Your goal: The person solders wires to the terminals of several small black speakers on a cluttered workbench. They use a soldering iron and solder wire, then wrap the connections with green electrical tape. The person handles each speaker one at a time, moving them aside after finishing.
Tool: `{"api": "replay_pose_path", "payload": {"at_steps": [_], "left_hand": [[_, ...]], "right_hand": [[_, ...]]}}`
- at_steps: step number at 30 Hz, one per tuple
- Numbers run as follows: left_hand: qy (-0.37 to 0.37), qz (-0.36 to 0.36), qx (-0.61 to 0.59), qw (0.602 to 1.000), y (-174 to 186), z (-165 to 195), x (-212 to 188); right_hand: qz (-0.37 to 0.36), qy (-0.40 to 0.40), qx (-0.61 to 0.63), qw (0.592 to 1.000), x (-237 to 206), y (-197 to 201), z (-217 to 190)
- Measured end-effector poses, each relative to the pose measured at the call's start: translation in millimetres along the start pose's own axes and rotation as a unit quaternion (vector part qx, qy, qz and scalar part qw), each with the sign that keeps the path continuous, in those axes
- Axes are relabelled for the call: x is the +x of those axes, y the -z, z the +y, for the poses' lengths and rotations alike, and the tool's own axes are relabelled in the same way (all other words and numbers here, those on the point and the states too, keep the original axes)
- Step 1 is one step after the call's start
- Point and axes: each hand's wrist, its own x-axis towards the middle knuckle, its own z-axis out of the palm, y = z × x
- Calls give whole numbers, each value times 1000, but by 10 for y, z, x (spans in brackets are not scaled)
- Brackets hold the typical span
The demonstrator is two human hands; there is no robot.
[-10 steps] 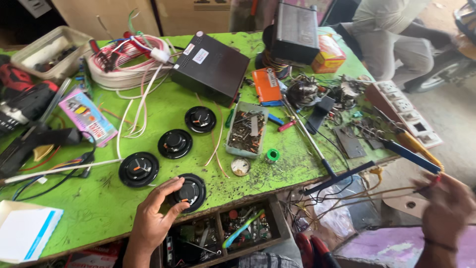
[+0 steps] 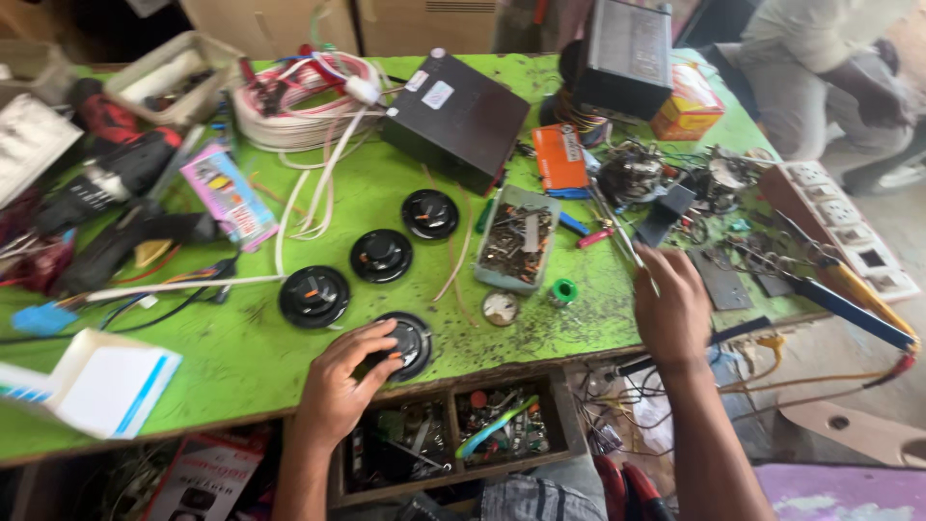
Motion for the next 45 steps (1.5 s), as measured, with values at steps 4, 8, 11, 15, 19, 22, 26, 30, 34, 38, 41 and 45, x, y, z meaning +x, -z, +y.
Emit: {"api": "replay_pose_path", "payload": {"at_steps": [4, 8, 11, 15, 19, 22, 26, 30, 34, 38, 41, 45], "left_hand": [[21, 2, -22, 1000, 35, 20, -13], [17, 1, -31, 999, 65, -26, -79], [39, -8, -33, 999, 104, -49, -74], [30, -8, -40, 999, 118, -147, -16], [72, -13, -60, 996, 71, 13, -124], [55, 4, -57, 997, 146, 54, 1], [44, -17, -34, 998, 183, 133, 40], [24, -6, -28, 999, 95, -5, 30], [-94, 14, -29, 995, -146, -511, 161], [167, -103, -86, 977, -478, -958, 383], [66, -97, -76, 990, -512, -990, 431], [48, -104, -132, 985, -464, -938, 449]], "right_hand": [[-82, 8, -128, 988, 449, -489, -8], [-131, 29, -133, 982, 435, -606, 171], [-114, 121, -79, 983, 529, -642, 263], [-136, 90, -103, 981, 623, -725, 200], [-161, 119, -91, 975, 523, -642, 74], [-117, 135, -86, 980, 569, -642, -14], [-118, 117, -131, 977, 626, -618, -30], [73, 71, 2, 995, 493, -381, -106], [175, -90, 358, 913, -62, -188, -413], [40, -158, 632, 757, -652, -616, -741], [-23, -120, 625, 771, -773, -856, -676], [-46, -182, 642, 743, -718, -886, -563]]}}
